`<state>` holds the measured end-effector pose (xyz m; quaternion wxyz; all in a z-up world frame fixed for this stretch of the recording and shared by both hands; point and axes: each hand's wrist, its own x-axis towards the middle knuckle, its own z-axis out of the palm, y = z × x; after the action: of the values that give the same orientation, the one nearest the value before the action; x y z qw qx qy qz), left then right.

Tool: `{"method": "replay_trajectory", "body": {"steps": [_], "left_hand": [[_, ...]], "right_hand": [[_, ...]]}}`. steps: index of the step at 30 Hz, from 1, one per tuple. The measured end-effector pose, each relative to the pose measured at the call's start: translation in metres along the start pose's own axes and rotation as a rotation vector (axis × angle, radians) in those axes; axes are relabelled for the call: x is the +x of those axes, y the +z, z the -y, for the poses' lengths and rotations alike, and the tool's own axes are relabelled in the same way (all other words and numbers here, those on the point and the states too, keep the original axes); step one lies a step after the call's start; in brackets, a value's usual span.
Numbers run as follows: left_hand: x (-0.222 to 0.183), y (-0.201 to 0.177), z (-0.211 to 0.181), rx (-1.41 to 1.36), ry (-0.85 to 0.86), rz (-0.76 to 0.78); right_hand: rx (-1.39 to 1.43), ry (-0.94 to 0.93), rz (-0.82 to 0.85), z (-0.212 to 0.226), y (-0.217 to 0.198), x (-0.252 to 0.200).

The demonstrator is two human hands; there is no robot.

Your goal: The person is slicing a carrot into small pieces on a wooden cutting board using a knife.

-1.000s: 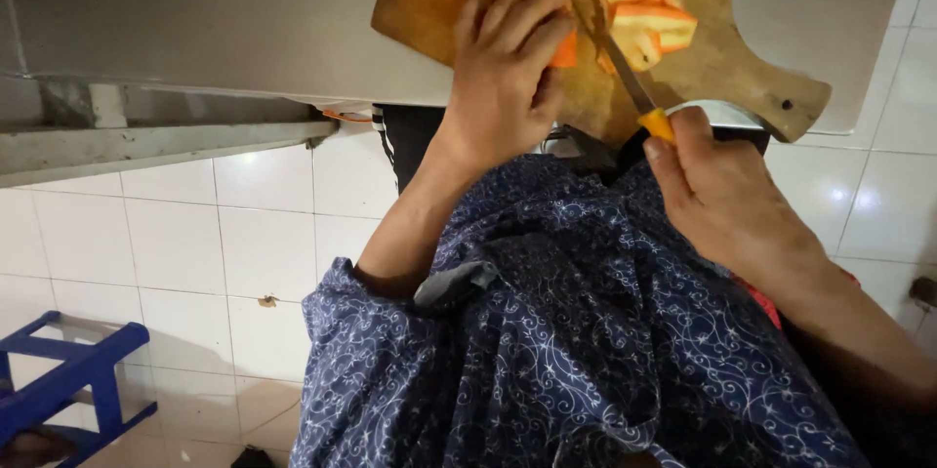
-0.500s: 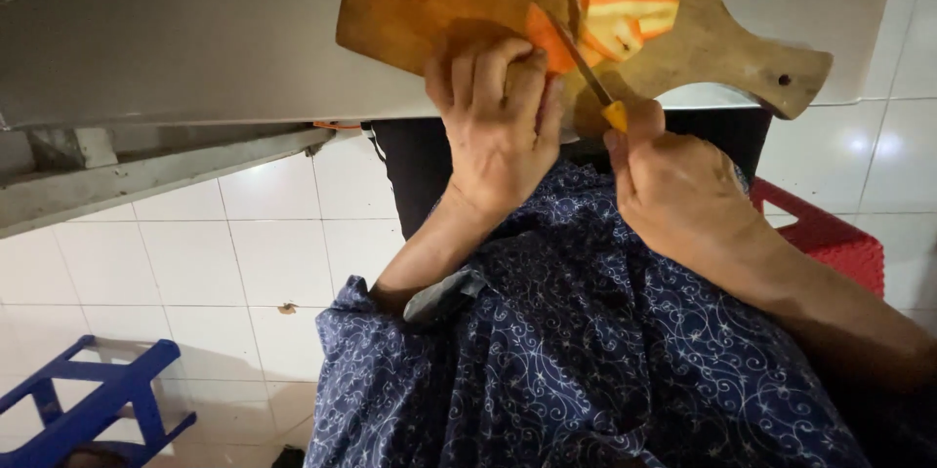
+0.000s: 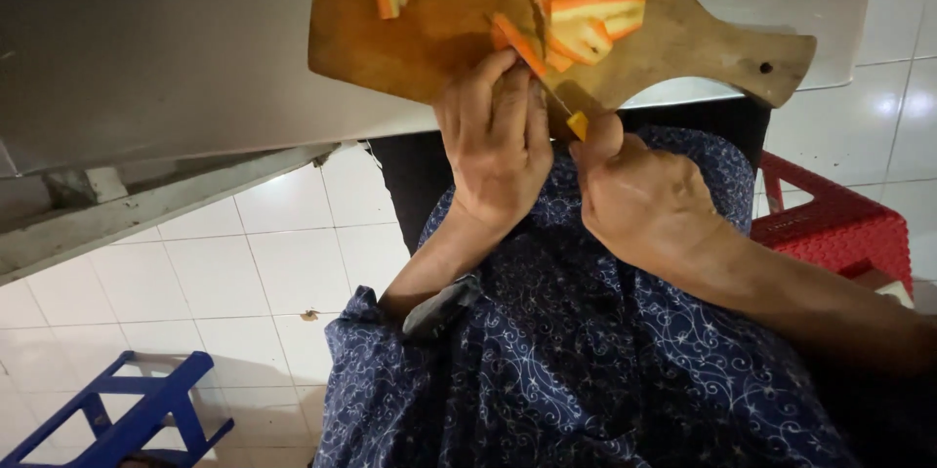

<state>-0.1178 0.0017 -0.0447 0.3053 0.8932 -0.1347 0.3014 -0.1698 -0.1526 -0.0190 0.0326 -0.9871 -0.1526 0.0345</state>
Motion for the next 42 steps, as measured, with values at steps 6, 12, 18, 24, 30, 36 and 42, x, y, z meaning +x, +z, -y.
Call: {"method": "replay_trajectory", "body": {"steps": [6, 12, 18, 24, 30, 36, 42], "left_hand": [[-0.003, 0.010, 0.007, 0.016, 0.020, -0.058], [-0.004, 0.013, 0.013, 0.037, 0.080, -0.122], [0.002, -0.008, 0.019, -0.064, 0.095, 0.029], [0.006, -0.014, 0.032, -0.206, 0.132, 0.165], [0.003, -0.008, 0.042, -0.281, 0.158, 0.162], [-0.004, 0.004, 0.052, -0.347, 0.119, 0.063], [0.012, 0.000, 0.072, -0.209, 0.090, 0.242]], "right_hand": [[-0.034, 0.020, -0.129, 0.008, 0.003, 0.002], [-0.014, 0.112, -0.238, 0.027, 0.002, 0.007], [0.147, 0.097, 0.073, 0.007, -0.002, 0.016], [0.112, 0.014, 0.398, 0.010, -0.040, 0.039], [0.092, 0.036, 0.532, 0.011, -0.045, 0.057], [0.224, 0.304, 0.585, 0.025, -0.063, 0.042], [0.366, 0.327, 0.506, 0.008, -0.053, 0.035]]}}
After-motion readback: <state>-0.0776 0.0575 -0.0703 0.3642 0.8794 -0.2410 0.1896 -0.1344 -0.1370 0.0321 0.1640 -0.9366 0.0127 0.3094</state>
